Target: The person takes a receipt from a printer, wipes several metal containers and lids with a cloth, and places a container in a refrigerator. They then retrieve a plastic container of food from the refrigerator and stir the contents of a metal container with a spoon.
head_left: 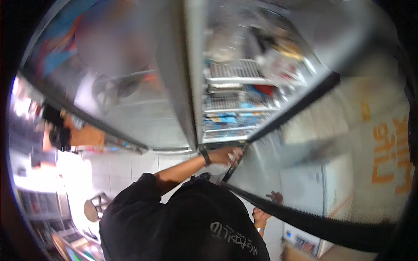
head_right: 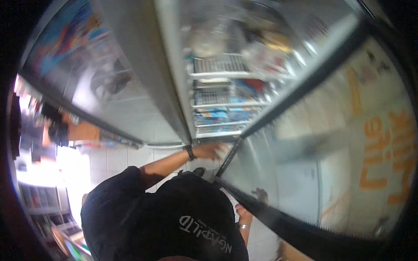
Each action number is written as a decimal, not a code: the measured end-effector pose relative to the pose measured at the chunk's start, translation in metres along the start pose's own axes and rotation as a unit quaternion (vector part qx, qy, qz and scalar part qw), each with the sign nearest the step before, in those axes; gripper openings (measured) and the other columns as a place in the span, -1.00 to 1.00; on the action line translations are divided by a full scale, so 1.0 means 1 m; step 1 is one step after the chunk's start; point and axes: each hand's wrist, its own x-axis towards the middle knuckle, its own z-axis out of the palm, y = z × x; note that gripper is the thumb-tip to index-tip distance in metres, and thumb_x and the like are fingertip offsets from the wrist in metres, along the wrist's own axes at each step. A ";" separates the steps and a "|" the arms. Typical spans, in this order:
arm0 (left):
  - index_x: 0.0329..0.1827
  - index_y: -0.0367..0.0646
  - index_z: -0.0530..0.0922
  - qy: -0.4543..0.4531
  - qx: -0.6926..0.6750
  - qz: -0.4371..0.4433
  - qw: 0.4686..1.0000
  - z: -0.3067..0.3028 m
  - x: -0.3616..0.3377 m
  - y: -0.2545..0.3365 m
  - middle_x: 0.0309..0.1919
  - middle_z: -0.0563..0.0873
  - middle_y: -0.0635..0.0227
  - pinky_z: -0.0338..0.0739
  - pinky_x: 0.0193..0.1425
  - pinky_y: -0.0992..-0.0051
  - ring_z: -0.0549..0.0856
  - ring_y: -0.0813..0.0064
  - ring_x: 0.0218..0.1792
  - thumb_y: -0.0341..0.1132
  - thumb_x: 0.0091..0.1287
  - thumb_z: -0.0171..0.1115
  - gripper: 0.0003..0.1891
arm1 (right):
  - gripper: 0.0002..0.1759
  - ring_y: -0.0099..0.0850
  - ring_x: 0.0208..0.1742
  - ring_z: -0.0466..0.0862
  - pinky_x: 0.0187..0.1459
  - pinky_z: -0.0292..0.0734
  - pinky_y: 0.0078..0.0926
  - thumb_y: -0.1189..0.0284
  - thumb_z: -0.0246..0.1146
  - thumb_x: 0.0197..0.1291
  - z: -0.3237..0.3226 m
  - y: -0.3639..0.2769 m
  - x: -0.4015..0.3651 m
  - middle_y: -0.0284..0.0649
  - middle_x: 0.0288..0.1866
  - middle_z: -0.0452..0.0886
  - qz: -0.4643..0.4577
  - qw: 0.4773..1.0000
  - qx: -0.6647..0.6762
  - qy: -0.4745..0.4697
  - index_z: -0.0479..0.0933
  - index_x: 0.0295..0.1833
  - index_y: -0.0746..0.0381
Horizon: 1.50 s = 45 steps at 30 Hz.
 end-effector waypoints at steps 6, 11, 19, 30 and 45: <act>0.44 -0.09 0.22 0.008 0.070 0.010 0.997 0.033 -0.054 -0.068 0.21 0.53 0.12 0.49 0.16 0.33 0.59 0.29 0.11 -0.38 0.01 0.46 -0.13 | 0.25 -0.02 0.38 0.30 0.38 0.13 -0.04 -0.44 0.15 -0.01 0.062 0.003 0.024 0.16 0.40 0.24 -0.041 0.990 0.076 -0.108 0.15 0.40 0.49; 0.48 -0.29 0.11 0.249 0.106 0.139 0.953 0.008 -0.095 -0.086 0.35 0.39 -0.01 0.24 0.43 0.30 0.39 0.09 0.37 -0.17 0.07 0.46 -0.05 | -0.08 -0.21 0.09 0.51 -0.08 0.54 -0.37 0.19 0.34 0.18 0.117 -0.048 0.083 0.07 0.41 0.15 -0.201 0.956 0.137 -0.165 -0.02 0.51 0.24; 0.56 -0.15 -0.04 0.278 0.115 0.122 0.946 -0.004 -0.119 -0.092 0.50 0.09 -0.10 0.09 0.52 0.29 0.12 0.12 0.52 0.03 0.16 0.41 0.03 | -0.11 -0.20 0.04 0.54 -0.14 0.55 -0.40 0.39 0.38 0.12 0.154 -0.105 0.086 0.04 0.31 0.32 -0.169 0.933 0.191 -0.253 0.05 0.48 0.25; -0.12 -0.32 0.69 -0.041 0.070 -0.011 0.997 0.002 -0.151 -0.120 -0.30 0.75 0.23 0.49 -0.06 0.37 0.64 0.45 -0.25 0.27 0.37 0.04 -0.31 | -0.21 0.14 0.23 0.49 0.18 0.46 -0.11 0.05 0.29 0.15 0.147 0.005 -0.007 0.23 0.17 0.52 0.186 0.727 -0.151 -0.643 0.26 0.39 0.25; -0.36 -0.02 0.55 0.600 0.348 0.324 0.644 -0.052 -0.240 -0.004 -0.31 0.66 0.33 0.41 -0.06 0.28 0.60 0.24 -0.20 -0.37 0.05 0.45 -0.80 | -0.19 0.11 0.26 0.48 0.21 0.44 -0.13 -0.02 0.25 0.16 0.129 0.012 -0.086 0.25 0.16 0.53 0.330 0.708 -0.103 -0.617 0.26 0.40 0.24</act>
